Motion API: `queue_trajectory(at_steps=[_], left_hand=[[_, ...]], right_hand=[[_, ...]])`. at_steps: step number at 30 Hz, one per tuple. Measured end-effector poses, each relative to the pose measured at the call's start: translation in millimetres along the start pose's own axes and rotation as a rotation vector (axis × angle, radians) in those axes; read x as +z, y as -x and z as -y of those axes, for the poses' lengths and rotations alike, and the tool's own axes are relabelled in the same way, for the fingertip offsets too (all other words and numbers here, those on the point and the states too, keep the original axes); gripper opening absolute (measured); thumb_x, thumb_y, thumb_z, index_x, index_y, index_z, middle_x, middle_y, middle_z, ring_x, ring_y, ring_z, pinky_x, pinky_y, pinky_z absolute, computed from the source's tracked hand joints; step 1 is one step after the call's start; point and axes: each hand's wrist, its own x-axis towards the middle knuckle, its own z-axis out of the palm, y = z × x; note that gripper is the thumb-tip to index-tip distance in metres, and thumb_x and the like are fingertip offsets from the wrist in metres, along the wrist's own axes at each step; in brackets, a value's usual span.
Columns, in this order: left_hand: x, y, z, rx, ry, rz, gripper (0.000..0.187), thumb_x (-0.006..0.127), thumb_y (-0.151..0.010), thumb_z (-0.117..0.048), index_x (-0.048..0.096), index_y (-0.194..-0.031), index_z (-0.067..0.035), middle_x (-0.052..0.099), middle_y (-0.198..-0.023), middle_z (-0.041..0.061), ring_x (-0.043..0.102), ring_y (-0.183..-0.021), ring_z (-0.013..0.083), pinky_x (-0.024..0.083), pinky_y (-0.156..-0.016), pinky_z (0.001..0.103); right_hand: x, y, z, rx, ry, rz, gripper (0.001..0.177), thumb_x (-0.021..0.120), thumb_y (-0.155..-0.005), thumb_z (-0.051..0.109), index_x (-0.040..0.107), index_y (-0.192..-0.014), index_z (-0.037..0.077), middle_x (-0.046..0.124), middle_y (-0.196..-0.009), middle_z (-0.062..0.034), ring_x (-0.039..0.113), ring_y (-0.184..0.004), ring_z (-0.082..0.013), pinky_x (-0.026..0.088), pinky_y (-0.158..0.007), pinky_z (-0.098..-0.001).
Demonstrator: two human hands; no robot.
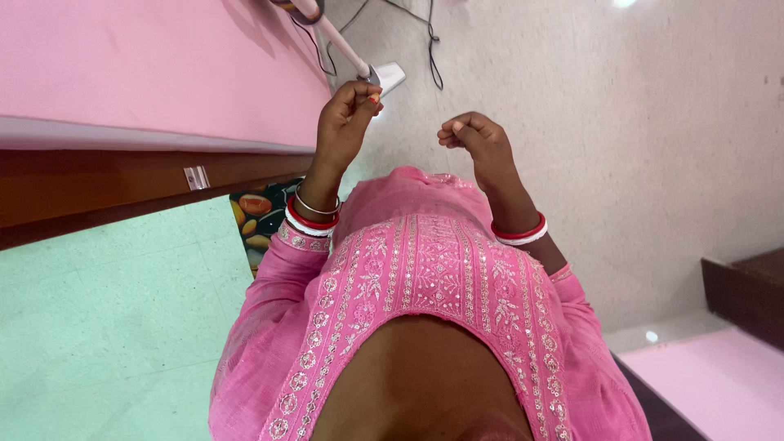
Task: The person wraps the power cord around the handle of a vacuum cleaner by hand.
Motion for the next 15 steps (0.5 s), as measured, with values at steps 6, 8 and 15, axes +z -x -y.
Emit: queue_trajectory(at_steps=[6, 8, 15], left_hand=[[-14.8, -53.1, -4.6, 0.175, -0.164, -0.322, 0.028, 0.065, -0.104, -0.004, 0.062, -0.131, -0.004, 0.065, -0.109, 0.004, 0.059, -0.100, 0.0098, 0.051, -0.092, 0.025], [-21.2, -82.2, 11.2, 0.236, -0.112, -0.451, 0.040, 0.067, -0.100, -0.002, 0.055, -0.138, -0.003, 0.063, -0.116, 0.006, 0.055, -0.102, 0.0110, 0.048, -0.090, 0.025], [-43.0, -180.8, 36.9, 0.151, -0.072, -0.987, 0.081, 0.082, -0.085, -0.012, 0.030, -0.147, -0.002, 0.038, -0.137, 0.014, 0.056, -0.116, 0.0246, 0.056, -0.096, 0.037]], right_hand=[[-21.6, -80.4, 17.1, 0.027, 0.016, 0.186, 0.020, 0.057, -0.104, 0.015, 0.069, -0.107, -0.001, 0.073, -0.099, -0.0102, 0.070, -0.091, -0.0179, 0.056, -0.087, -0.0332], [-26.2, -109.4, 26.8, 0.032, 0.028, 0.235, 0.020, 0.057, -0.104, 0.015, 0.069, -0.107, -0.001, 0.073, -0.099, -0.0101, 0.070, -0.091, -0.0177, 0.056, -0.087, -0.0332], [-37.0, -217.2, 88.2, -0.035, 0.116, 0.505, 0.019, 0.058, -0.105, 0.015, 0.069, -0.107, 0.000, 0.073, -0.099, -0.0097, 0.071, -0.092, -0.0181, 0.057, -0.088, -0.0336]])
